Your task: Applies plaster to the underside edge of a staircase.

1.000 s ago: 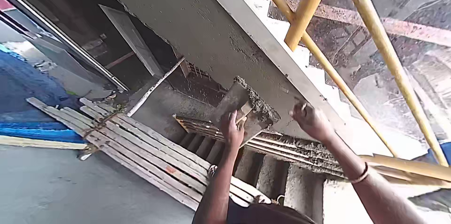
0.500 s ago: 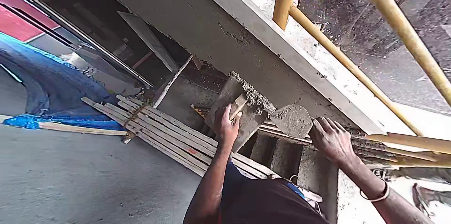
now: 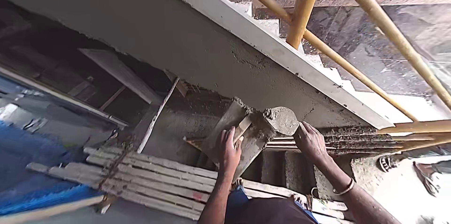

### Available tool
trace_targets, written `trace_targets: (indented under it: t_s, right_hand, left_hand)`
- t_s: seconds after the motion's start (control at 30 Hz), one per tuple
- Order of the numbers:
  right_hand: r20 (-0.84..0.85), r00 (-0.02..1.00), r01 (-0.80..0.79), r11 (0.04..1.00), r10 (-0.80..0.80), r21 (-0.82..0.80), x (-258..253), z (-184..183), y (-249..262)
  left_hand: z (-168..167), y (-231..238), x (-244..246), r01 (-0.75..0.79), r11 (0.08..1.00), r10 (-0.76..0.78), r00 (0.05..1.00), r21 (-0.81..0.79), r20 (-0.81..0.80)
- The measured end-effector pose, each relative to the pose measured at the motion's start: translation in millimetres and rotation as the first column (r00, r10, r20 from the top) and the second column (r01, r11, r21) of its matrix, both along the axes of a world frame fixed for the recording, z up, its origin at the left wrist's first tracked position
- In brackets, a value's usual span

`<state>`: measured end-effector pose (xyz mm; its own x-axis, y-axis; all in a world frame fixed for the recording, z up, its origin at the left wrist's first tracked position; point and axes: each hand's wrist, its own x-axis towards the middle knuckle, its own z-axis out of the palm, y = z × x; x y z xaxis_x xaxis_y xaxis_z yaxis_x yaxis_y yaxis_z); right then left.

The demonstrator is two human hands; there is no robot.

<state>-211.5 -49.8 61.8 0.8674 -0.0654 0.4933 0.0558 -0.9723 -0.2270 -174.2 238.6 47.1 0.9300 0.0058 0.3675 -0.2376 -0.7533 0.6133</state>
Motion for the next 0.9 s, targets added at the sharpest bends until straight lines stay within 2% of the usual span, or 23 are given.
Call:
trace_targets:
  t_s: [0.07,0.17,0.3,0.37,0.47,0.53,0.63,0.9]
  right_hand:
    - [-0.046,0.997,0.059,0.993,-0.055,0.104,13,10,23]
    - [0.052,0.997,0.035,0.965,-0.050,0.258,42,26,47]
    - [0.067,0.997,-0.064,0.864,0.035,0.499,84,51,64]
    - [0.029,0.991,-0.118,0.740,0.132,0.662,110,57,64]
    - [0.085,0.955,-0.210,0.443,0.285,0.872,146,53,60]
    - [0.144,0.933,-0.253,0.318,0.329,0.914,156,47,55]
    - [0.216,0.920,-0.295,0.216,0.327,0.931,157,38,50]
    - [0.270,0.920,-0.311,0.110,0.286,0.944,150,1,14]
  left_hand:
    - [-11,31,16,0.017,0.996,-0.018,1.000,-0.085,-0.014]
    - [-19,71,32,0.011,0.983,-0.019,0.999,-0.185,-0.037]
    - [-15,108,38,0.024,0.989,-0.029,0.999,-0.145,-0.037]
    - [-10,115,39,0.031,0.989,-0.036,0.999,-0.147,-0.038]
    - [-4,118,35,0.031,0.989,-0.036,0.999,-0.145,-0.037]
    - [2,117,31,0.032,0.990,-0.037,0.999,-0.140,-0.035]
    - [4,115,25,0.030,0.990,-0.034,0.999,-0.141,-0.022]
    - [-3,114,25,0.041,0.999,-0.041,0.999,-0.032,0.018]
